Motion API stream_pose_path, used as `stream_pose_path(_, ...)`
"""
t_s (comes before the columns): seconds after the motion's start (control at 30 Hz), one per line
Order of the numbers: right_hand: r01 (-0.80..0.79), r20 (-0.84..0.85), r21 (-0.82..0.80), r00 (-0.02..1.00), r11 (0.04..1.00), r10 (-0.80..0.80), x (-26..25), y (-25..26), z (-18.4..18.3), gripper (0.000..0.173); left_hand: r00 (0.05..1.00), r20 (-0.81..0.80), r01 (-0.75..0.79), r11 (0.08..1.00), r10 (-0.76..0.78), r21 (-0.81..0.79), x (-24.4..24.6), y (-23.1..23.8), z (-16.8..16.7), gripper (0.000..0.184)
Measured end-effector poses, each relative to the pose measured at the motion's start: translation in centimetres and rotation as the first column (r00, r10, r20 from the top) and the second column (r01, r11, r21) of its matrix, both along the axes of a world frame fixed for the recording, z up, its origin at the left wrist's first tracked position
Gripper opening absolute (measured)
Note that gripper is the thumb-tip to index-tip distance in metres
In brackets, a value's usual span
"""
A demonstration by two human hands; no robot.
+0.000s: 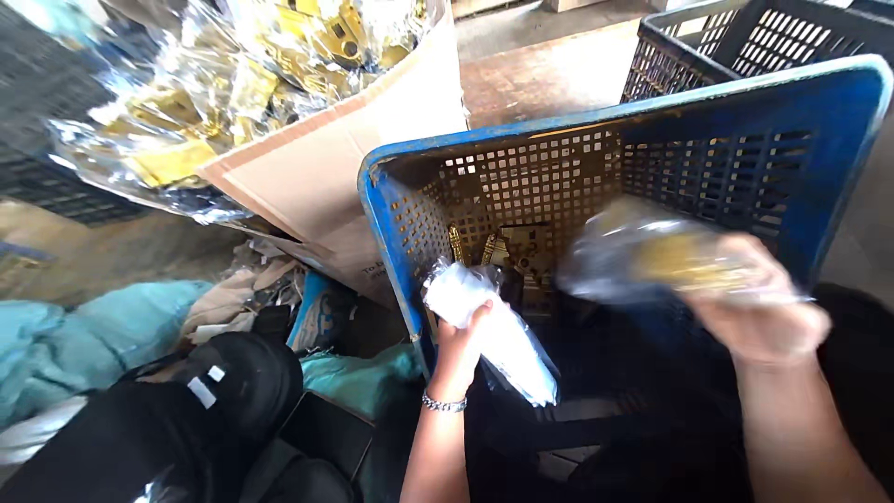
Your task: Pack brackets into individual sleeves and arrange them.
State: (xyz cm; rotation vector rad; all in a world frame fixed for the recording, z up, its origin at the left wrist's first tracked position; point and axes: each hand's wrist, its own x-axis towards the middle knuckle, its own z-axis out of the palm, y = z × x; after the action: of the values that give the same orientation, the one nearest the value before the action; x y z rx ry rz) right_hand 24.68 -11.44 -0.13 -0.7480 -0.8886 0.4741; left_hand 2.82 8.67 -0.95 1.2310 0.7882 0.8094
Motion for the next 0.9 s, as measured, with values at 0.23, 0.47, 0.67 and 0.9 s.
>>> stream_pose_path(0.23, -0.087, 0.022, -0.766, 0.987, 0.637, 0.162, -5.6, 7.2, -0.2, 0.027, 0.97, -0.164, 0.228, 0.908, -0.179, 0.352, 2.0, -2.0, -3.2, 0.056)
stream_pose_path(0.47, -0.281, -0.235, -0.691, 0.958, 0.666, 0.161, -6.4, 5.9, -2.4, 0.02, 0.918, -0.158, 0.392, 0.89, -0.364, 0.233, 1.2, -1.2, -2.6, 0.059)
stream_pose_path(0.67, -0.173, -0.154, -0.778, 0.985, 0.604, 0.083, -6.4, 5.2, -3.7, 0.014, 0.964, -0.175, 0.228, 0.96, -0.199, 0.161, 1.2, -0.5, -2.1, 0.052)
stream_pose_path(0.9, -0.327, -0.233, -0.716, 0.945, 0.616, 0.231, -6.4, 4.2, -4.1, 0.009, 0.879, -0.393, 0.418, 0.833, -0.27, 0.362, 0.4, -0.9, -3.0, 0.047)
